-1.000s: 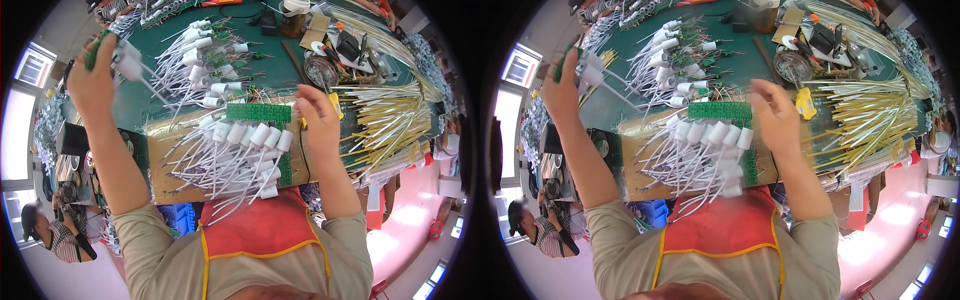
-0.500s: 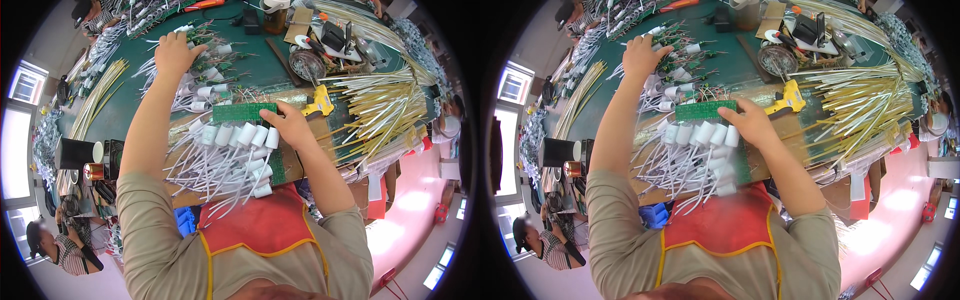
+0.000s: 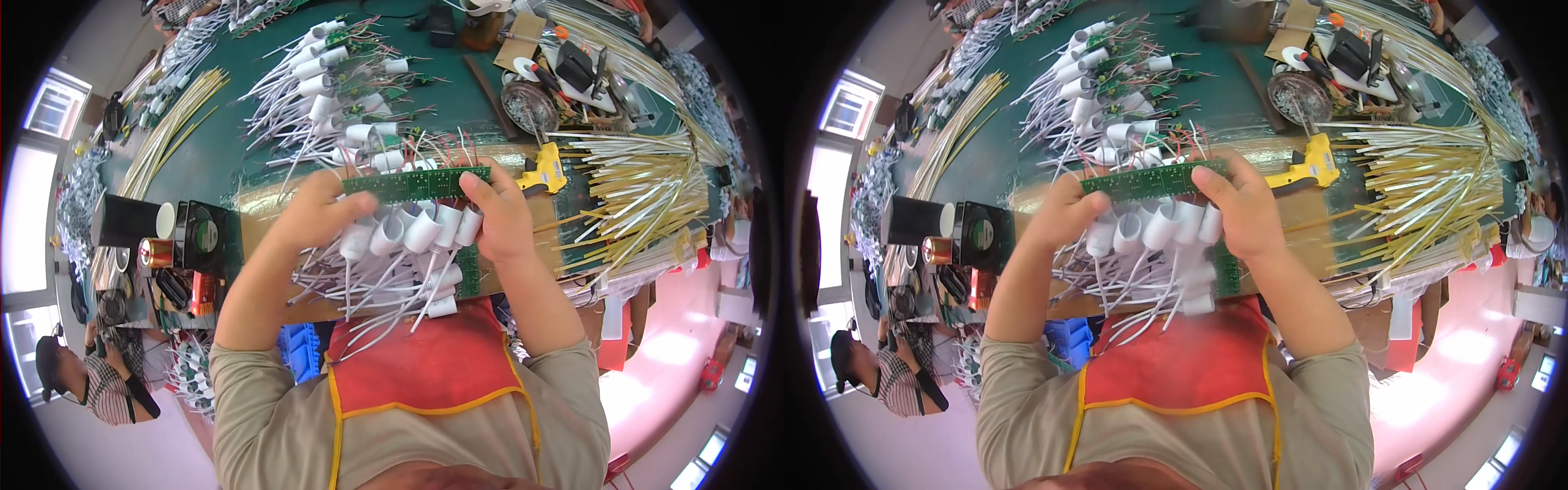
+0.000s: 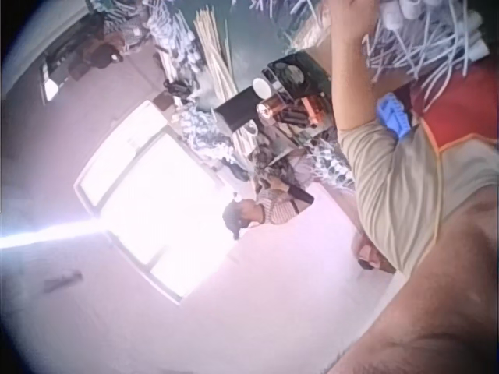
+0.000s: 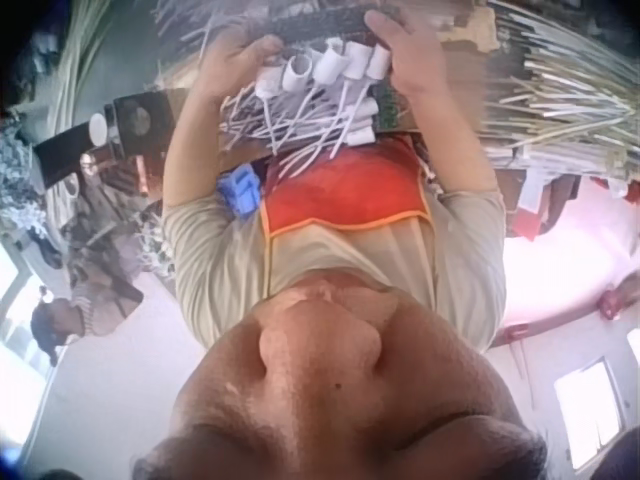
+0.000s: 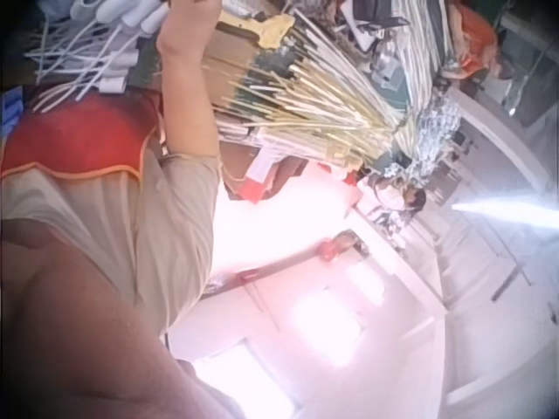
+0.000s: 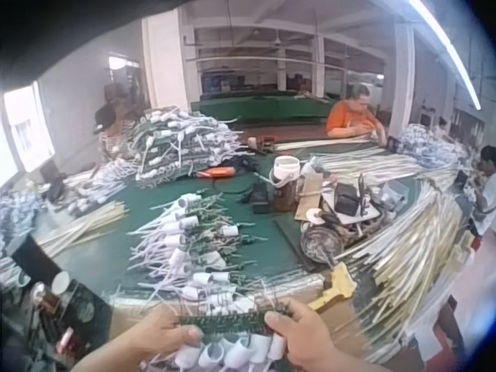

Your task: Assembling LED light fixture components by hand at a factory workbench.

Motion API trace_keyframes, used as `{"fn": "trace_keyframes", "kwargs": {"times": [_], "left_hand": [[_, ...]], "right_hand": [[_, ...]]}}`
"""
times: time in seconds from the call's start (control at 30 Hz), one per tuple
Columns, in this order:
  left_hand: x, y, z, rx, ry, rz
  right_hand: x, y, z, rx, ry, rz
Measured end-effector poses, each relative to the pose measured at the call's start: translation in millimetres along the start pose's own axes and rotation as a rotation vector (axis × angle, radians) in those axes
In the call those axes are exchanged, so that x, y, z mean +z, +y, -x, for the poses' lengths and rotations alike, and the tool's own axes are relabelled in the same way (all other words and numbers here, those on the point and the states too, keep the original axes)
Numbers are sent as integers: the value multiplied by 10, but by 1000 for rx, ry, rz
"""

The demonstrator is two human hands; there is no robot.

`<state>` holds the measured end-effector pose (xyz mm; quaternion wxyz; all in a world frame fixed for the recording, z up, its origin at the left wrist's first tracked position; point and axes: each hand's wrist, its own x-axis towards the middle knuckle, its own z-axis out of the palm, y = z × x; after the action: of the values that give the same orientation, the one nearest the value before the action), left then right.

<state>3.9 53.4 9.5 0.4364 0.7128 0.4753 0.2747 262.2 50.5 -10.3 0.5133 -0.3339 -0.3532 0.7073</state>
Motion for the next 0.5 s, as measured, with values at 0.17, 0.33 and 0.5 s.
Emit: {"fn": "trace_keyframes", "kwargs": {"times": [0.17, 0.33, 0.5], "left_hand": [[106, 180, 61, 30, -16, 112], [52, 77, 78, 327, -48, -116], [73, 12, 68, 205, -292, 236]], "right_hand": [[-20, -143, -62, 142, -222, 134], [-12, -209, -33, 269, -206, 171], [-107, -85, -62, 329, -239, 109]]}}
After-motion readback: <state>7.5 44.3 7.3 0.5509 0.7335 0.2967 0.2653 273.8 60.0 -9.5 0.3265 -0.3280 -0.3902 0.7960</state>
